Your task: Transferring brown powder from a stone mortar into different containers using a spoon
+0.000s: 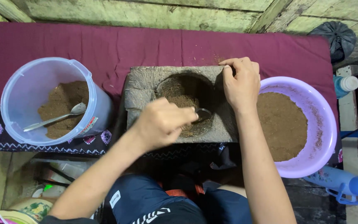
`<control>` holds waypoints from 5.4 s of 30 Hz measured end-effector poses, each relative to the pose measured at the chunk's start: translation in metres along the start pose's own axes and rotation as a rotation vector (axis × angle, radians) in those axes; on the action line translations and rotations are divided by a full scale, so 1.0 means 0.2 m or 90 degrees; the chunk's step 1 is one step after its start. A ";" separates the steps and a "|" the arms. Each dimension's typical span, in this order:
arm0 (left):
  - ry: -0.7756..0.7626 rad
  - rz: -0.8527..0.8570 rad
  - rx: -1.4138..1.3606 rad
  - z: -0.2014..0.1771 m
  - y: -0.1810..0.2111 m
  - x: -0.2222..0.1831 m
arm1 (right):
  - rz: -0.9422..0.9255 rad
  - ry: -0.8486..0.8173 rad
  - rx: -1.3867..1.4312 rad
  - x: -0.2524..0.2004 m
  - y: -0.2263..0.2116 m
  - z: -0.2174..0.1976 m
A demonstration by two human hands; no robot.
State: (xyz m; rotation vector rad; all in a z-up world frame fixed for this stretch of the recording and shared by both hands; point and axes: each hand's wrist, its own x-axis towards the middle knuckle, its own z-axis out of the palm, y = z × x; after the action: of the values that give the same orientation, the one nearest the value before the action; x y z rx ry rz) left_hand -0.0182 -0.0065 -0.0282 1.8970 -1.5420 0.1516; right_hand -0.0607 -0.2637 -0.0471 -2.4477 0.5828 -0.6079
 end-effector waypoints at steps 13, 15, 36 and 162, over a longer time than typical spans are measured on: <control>0.000 0.126 0.075 -0.08 0.13 -0.01 | 0.001 0.007 -0.006 0.01 0.01 0.00; -0.040 0.149 0.070 -0.19 0.14 -0.05 | 0.027 -0.020 0.003 0.01 0.00 0.00; -0.007 -0.019 0.268 -0.26 -0.12 0.01 | 0.008 0.014 0.003 0.01 0.02 0.03; -0.065 -0.174 -0.445 0.02 0.19 0.09 | 0.062 0.045 0.322 0.05 0.07 0.01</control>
State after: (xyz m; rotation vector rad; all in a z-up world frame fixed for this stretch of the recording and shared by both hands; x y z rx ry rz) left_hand -0.0495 -0.0261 -0.0069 1.5267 -1.1636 -0.5454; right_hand -0.0552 -0.2785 -0.0549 -1.9205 0.5001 -0.7050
